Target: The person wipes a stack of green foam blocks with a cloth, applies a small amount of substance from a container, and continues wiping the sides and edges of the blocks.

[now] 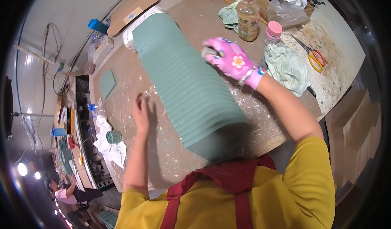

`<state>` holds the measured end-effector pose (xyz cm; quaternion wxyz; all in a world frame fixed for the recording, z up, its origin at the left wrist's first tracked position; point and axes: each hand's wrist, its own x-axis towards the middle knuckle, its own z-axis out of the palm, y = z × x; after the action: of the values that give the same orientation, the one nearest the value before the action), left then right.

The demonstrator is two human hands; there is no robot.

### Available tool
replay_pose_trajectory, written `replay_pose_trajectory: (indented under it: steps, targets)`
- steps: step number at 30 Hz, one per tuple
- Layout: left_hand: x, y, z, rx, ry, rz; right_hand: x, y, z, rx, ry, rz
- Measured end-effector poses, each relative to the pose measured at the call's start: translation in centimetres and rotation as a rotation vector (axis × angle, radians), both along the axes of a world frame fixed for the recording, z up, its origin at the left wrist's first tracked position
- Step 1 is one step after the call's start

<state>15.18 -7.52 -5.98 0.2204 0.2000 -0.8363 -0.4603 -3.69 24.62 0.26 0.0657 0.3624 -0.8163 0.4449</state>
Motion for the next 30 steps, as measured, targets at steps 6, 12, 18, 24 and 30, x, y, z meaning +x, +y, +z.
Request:
replay_pose_trajectory:
  steps: [6,12,18,24,30]
  targets:
    - [11.1,14.8,4.3,0.475,-0.118,-0.196,0.5,-3.0,0.0,0.100,0.037,0.313]
    - [11.7,18.7,3.2,0.364,-0.159,-0.160,0.5,2.5,-3.8,0.083,0.129,0.076]
    - [10.6,19.3,1.2,0.194,-0.159,-0.121,2.1,-4.8,3.0,0.231,0.250,0.367]
    - [11.0,18.8,-0.6,0.281,-0.088,-0.137,0.7,-2.9,-0.9,0.038,-0.083,0.298]
    - [10.6,19.1,-0.7,0.324,-0.063,-0.167,3.0,4.9,-9.7,0.120,-0.353,-0.095]
